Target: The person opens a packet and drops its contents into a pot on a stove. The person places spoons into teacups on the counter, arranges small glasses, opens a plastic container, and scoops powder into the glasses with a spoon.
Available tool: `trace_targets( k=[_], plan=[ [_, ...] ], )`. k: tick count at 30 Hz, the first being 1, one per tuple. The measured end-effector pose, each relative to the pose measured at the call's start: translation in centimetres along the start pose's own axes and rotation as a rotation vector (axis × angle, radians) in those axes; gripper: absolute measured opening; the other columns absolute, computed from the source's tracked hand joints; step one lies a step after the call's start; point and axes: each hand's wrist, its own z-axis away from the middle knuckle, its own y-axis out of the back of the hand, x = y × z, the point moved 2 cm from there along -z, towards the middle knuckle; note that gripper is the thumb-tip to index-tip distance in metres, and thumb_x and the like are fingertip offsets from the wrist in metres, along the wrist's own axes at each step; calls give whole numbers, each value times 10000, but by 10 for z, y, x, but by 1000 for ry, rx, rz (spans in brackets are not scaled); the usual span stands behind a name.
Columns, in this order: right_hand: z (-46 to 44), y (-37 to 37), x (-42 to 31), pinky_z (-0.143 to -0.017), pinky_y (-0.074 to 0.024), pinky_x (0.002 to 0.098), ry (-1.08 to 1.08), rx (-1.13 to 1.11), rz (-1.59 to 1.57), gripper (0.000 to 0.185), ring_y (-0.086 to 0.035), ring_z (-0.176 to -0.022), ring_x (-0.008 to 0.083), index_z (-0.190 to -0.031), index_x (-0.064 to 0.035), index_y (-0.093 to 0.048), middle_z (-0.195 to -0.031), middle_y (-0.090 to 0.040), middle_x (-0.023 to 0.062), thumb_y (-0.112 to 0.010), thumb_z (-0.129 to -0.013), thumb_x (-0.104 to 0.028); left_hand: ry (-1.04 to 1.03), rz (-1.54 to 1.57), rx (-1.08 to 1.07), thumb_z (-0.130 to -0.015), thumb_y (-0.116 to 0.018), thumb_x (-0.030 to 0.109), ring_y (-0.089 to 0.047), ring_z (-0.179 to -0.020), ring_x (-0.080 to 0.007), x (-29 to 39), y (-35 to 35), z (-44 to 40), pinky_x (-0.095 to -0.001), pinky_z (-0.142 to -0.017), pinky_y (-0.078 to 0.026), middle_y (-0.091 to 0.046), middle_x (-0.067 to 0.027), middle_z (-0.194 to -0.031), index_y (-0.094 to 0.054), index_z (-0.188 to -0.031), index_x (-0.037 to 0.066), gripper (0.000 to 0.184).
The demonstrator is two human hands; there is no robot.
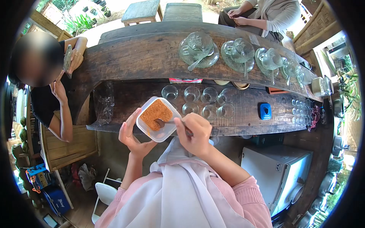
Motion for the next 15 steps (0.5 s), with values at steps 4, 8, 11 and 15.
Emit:
trace_targets(
  k=[4, 8, 11, 15],
  plan=[
    [8, 3, 18, -410, -201, 281, -273, 135, -45, 285, -276, -427, 92, -640, -17, -485, -515, -369, 31, -645, -875, -2, 18, -12, 19, -627, -910, 163, -544, -1197, -379, -3, -1, -2, -500, -1001, -455, -550, -233, -1308, -194, -1473, 191, 1108],
    [6, 7, 28, -416, -155, 254, -235, 206, -64, 287, -231, -464, 28, -646, -10, -493, -512, -346, -17, -624, -901, -12, 31, 13, 4, -625, -911, 170, -543, -1199, -378, -9, -2, 1, -499, -1003, -453, -550, -237, -1307, -197, -1472, 186, 1108],
    [5, 9, 28, -411, -176, 236, -259, 196, -14, 313, -269, -454, 16, -642, -22, -468, -516, -373, -28, -599, -926, -22, 31, -7, 8, -629, -908, 168, -542, -1201, -381, -10, -2, 0, -500, -1004, -450, -546, -238, -1311, -198, -1472, 166, 1102],
    [-2, 8, 25, -405, -214, 214, -374, 255, -207, 351, -335, -454, 4, -637, -52, -439, -531, -416, -39, -578, -959, -62, 55, 2, 7, -624, -904, 152, -537, -1208, -385, -11, -2, 0, -505, -1001, -448, -536, -242, -1321, -198, -1471, 144, 1103]
  ],
)
